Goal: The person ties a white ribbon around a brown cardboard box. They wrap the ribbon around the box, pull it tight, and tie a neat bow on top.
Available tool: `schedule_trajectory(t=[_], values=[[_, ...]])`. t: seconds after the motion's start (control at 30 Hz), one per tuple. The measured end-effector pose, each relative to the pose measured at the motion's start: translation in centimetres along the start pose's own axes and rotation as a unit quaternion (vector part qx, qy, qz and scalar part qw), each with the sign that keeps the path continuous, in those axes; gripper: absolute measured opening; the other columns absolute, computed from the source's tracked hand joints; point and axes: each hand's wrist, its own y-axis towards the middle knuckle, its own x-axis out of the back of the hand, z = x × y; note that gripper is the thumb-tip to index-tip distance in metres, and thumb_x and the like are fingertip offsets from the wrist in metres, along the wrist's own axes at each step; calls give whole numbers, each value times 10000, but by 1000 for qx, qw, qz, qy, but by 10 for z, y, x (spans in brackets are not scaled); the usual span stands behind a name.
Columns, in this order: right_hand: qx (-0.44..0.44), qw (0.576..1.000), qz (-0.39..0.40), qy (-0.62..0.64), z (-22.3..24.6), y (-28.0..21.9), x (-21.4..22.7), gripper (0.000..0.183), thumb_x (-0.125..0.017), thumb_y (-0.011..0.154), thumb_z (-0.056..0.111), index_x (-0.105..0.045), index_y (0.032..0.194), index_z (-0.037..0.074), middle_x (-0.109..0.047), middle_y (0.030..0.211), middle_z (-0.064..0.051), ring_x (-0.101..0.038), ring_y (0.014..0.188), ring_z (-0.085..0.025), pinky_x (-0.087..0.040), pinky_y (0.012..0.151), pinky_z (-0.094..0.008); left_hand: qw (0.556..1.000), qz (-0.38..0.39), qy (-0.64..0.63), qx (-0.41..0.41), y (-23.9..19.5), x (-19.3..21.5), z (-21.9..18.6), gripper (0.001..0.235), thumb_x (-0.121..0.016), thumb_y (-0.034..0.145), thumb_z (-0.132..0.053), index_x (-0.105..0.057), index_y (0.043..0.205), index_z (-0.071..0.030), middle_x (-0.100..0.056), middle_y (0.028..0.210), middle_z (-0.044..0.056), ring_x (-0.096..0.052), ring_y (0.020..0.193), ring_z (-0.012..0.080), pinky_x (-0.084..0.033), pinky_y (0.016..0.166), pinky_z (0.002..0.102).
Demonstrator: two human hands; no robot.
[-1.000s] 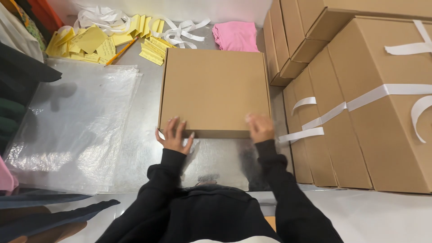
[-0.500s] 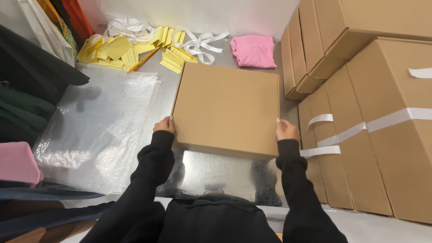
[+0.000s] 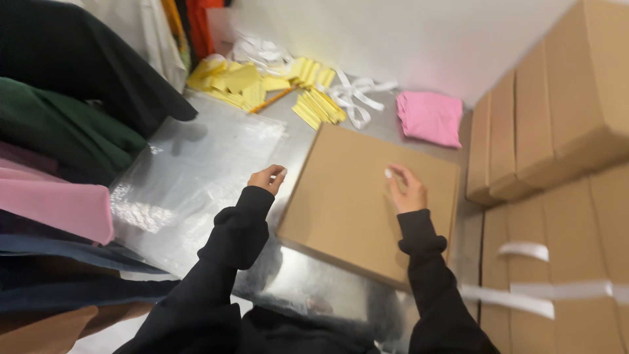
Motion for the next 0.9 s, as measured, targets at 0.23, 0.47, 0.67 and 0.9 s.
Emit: schedule_trajectory(t=[0.23, 0.47, 0.67, 0.9], values=[[-15, 994, 66, 80, 56, 70, -107, 232, -686, 983, 244, -726, 1207, 196, -756, 1151, -27, -691, 1117, -212, -550, 965, -385, 996, -8, -90, -25, 58, 64, -2, 236, -570, 1033, -348, -722, 1139, -202, -775, 1103, 10, -750, 1002, 209, -570, 932, 398], [-100, 989, -18, 104, 73, 130, -198, 124, -673, 991, 303, -738, 1075, 238, -776, 1020, 30, -709, 1050, -156, -545, 949, -336, 985, 35, -169, -17, 200, 72, 41, 236, -564, 1026, -320, -734, 1117, -184, -777, 1077, 39, -758, 963, 208, -589, 865, 341], [-102, 991, -89, -16, 12, 176, -237, 186, -678, 985, 242, -724, 1090, 94, -748, 1055, -135, -694, 1068, -316, -565, 939, -402, 989, -3, 13, -144, 323, 34, 40, 243, -597, 972, -271, -723, 1103, -110, -682, 1190, 122, -729, 1021, 324, -619, 865, 414], [-107, 970, -20, -216, -19, 171, -248, 186, -637, 973, 346, -724, 1044, 198, -760, 954, -45, -730, 985, -235, -591, 887, -387, 874, -90, 429, -208, 501, -34, 59, 286, -546, 967, -255, -776, 1100, -149, -486, 1337, 99, -408, 1231, 304, -384, 930, 504]])
